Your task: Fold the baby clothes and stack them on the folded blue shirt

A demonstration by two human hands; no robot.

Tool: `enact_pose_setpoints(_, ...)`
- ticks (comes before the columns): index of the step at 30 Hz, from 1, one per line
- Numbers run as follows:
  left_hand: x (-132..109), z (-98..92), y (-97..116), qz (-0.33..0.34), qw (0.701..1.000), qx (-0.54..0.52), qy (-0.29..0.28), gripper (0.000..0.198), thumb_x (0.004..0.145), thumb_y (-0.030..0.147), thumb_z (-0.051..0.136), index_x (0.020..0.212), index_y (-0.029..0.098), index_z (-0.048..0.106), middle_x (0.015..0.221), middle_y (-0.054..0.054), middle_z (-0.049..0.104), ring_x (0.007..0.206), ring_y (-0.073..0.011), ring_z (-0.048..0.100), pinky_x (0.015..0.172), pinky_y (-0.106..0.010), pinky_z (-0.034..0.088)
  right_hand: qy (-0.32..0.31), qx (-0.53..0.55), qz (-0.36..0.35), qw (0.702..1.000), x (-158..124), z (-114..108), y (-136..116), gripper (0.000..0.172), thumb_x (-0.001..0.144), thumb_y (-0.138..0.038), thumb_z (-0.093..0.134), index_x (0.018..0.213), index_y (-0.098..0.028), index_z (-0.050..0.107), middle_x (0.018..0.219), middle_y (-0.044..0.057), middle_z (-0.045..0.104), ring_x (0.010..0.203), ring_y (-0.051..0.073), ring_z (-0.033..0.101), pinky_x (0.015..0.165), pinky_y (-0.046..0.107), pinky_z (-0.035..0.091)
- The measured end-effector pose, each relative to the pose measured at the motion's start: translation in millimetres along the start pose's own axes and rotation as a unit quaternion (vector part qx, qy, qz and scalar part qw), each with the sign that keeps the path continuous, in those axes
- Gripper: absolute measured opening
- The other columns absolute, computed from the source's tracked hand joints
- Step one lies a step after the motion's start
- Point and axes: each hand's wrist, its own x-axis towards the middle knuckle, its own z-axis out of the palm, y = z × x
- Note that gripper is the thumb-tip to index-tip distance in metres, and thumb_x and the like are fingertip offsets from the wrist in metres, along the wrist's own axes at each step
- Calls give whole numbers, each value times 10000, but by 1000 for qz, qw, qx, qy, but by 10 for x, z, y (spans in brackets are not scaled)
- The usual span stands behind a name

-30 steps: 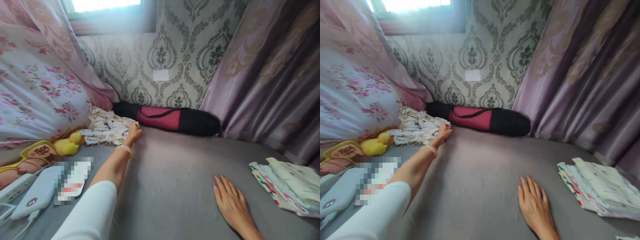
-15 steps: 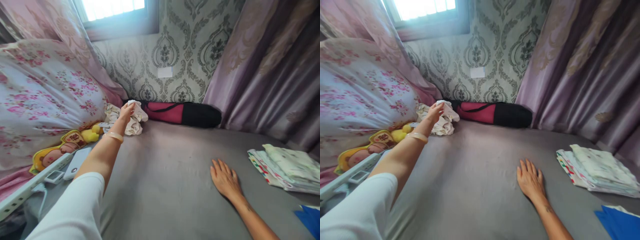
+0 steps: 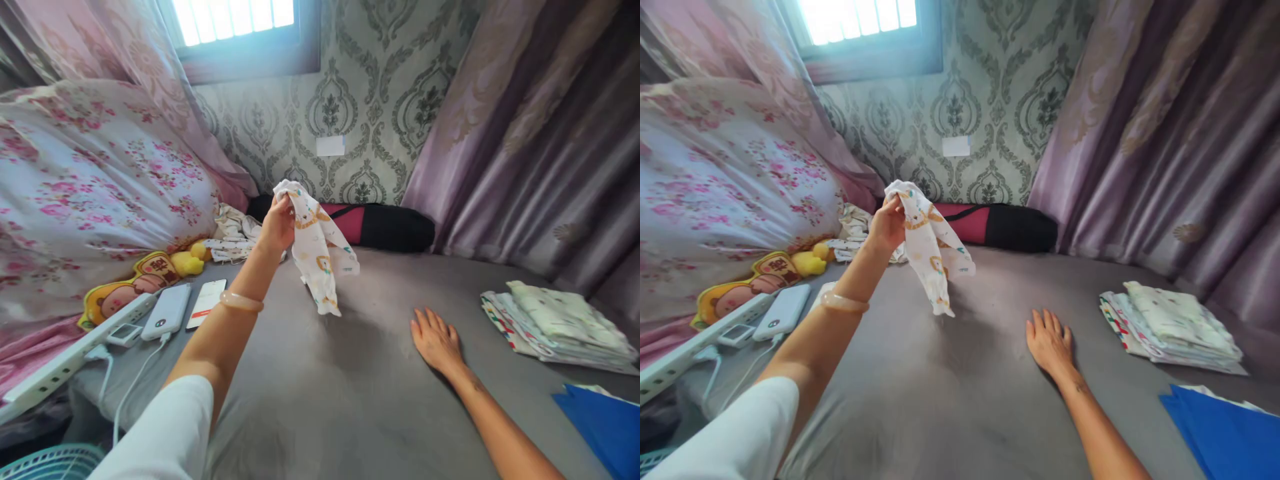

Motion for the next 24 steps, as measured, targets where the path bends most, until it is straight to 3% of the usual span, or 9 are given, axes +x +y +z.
enact_pose_setpoints(4,-448,129,-123,-70,998,2,-5,457,912,565,470,1141,191,600,965,-69,671,970,-271,641,820,-425,508,-36,88,23,995,74,-75,59,522,949,-339,295,1375,-126,508,1467,176,438,1366,296,384,1086,555,300)
enact_pose_setpoints(8,-817,198,-292,-101,995,4,-18,602,913,659,332,1189,192,594,1049,-102,669,1031,-311,617,830,-474,494,2,243,10,970,146,-285,24,457,871,-270,385,1234,-118,618,1327,177,578,1241,253,533,1041,431,409)
enact_pose_setpoints(11,-1038,244,-466,-114,992,-56,-23,625,918,666,262,1201,213,586,1121,-98,655,1056,-297,609,857,-476,491,50,373,0,926,137,-579,-168,403,861,-303,415,1125,-125,664,1168,152,676,1117,240,619,1001,391,454)
enact_pose_setpoints(14,-1229,339,-629,-145,975,-167,-29,536,914,612,343,1145,210,612,1082,-92,668,1066,-285,604,892,-464,485,82,503,-35,860,74,-934,-475,345,878,-386,473,1042,-159,674,1084,119,713,1030,227,659,959,379,486)
enact_pose_setpoints(18,-1459,520,-764,-226,936,-269,-10,408,902,534,417,1019,218,647,992,-71,690,1033,-247,620,914,-417,484,120,567,-85,810,-42,-1302,-879,324,890,-420,519,1027,-167,666,1059,102,716,1000,217,662,924,362,500)
enact_pose_setpoints(20,-1562,589,-805,-259,921,-291,-12,387,890,532,442,966,216,652,961,-65,694,1013,-241,629,915,-407,484,131,560,-113,810,-96,-1376,-1024,309,891,-404,536,1065,-177,653,1078,91,706,997,205,656,925,348,496)
enact_pose_setpoints(24,-1728,621,-852,-295,901,-316,-31,367,876,527,489,926,198,641,932,-68,695,997,-240,642,914,-398,485,169,473,-137,854,-170,-1329,-1169,290,832,-353,619,1078,-201,645,1069,77,687,995,210,628,909,330,474)
